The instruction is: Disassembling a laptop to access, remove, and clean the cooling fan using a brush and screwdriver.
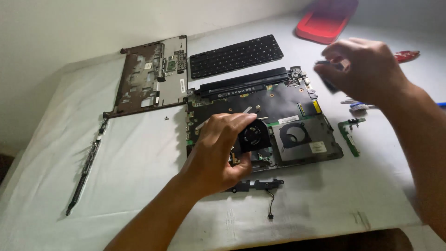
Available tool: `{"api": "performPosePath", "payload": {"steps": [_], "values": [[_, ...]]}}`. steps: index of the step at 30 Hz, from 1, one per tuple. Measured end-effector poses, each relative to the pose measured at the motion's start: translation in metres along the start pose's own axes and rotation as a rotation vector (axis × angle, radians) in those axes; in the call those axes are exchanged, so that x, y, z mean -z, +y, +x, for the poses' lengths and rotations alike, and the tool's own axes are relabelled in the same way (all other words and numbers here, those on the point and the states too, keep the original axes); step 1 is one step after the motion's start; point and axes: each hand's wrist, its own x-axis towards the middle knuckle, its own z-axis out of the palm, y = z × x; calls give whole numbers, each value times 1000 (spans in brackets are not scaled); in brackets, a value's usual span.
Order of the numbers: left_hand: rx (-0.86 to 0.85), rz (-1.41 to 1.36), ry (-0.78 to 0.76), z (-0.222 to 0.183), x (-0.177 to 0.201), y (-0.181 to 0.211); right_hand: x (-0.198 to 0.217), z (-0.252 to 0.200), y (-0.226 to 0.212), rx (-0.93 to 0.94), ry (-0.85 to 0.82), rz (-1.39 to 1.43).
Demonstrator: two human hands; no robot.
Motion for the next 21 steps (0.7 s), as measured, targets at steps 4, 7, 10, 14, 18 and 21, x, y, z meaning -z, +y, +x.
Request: {"api": "performPosePath", "payload": {"steps": [4,7,10,14,18,21], "values": [[54,-24,-5,2,1,4,42,-14,-101,514,-85,515],[73,-45,-25,1,0,2,46,-31,-133,584,-157,368],[32,-43,-22,1,0,2,39,-36,-135,636,-99,313],[30,-36,-29,1,0,3,41,-36,-137,568,-160,332],[-26,-40,-35,0,4,6,52,-37,-135,587,-167,331],[-75,-65,-32,4,7,8,76,-39,-112,610,-94,281]]}}
